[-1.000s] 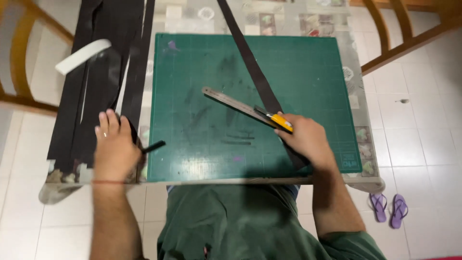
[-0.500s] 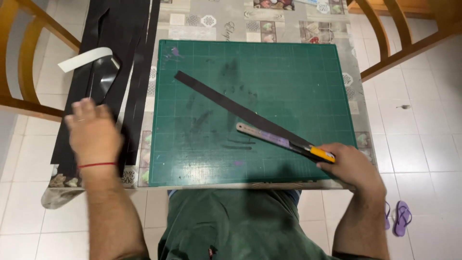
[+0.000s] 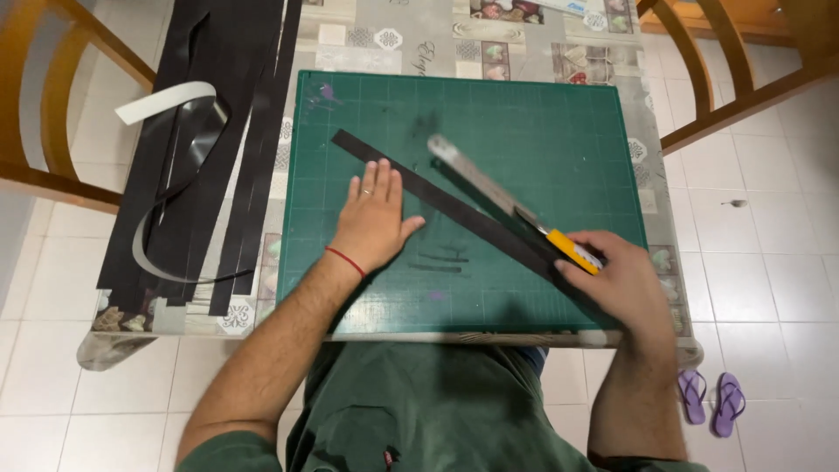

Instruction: Cutting strips of dark material using a utility knife and a metal ruler on a green cutting mat.

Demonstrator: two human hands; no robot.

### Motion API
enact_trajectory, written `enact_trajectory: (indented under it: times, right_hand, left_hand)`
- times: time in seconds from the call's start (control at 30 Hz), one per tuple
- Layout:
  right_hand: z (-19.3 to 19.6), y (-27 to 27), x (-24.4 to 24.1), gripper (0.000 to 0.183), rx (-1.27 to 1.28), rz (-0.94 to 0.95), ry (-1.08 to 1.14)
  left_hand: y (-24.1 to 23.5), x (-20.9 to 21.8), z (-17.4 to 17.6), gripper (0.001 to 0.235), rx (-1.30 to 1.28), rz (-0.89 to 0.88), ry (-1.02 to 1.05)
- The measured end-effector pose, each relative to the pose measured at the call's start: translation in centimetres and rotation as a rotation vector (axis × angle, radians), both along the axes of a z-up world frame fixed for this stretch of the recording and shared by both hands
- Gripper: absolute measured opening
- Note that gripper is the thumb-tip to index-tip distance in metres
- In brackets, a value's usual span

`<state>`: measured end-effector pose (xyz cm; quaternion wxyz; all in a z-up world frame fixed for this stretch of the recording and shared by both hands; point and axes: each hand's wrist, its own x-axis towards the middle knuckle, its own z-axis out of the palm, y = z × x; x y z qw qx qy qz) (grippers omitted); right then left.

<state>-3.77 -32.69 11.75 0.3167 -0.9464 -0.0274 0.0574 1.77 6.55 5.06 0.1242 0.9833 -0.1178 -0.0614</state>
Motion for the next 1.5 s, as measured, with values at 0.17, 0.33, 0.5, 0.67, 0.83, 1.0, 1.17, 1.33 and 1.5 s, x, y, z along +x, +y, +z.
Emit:
enact_trajectory:
  times: [0.17,0.33,0.5,0.67,0.83,1.0,1.17,1.33,1.5]
  right_hand:
    - [-2.7,4.5,1.0,0.043,0.093,0.128,-0.141]
    - [-3.8,8.0,1.3,0.042,0.028,0.177,-0.083]
    - [-4.5,9.6,1.7,0.041,-0.025,0.215,-0.106]
    - [-4.7,9.9,2.0,0.043,-0.112,0.235,-0.138]
    - [-4.0,10.0,2.2,0.043,-0.162,0.264,-0.110]
    - [-4.1,9.9,2.6,0.043,-0.141,0.248,-0.093]
    - [-3.8,9.9,2.7,0.042,-0.115,0.260,-0.082]
    - [-4.4,9.5,2.7,0.039,-0.056,0.223,-0.104]
    - [-5.7,7.0,2.2,0.042,0.001,0.098,-0.079]
  left_hand:
    - [-1.5,-3.2,-1.9,0.086,0.028,-0.107,-0.090]
    - [0.4,-3.9,-3.4,0.080,-0.039,-0.175,-0.189]
    - [4.8,-2.4,-3.8,0.019,0.083,-0.074,-0.466]
    - [10.6,4.2,-4.3,0.021,0.071,-0.047,-0.521]
    - [11.4,6.2,-4.4,0.029,-0.057,-0.247,-0.434]
    - [11.6,6.0,-5.0,0.017,0.007,-0.270,-0.543]
    - [11.8,6.2,-6.5,0.013,0.018,-0.271,-0.609]
    - [12.3,5.9,-7.7,0.011,0.148,-0.294,-0.697]
    - [12.5,6.2,-8.4,0.011,0.155,-0.307,-0.751]
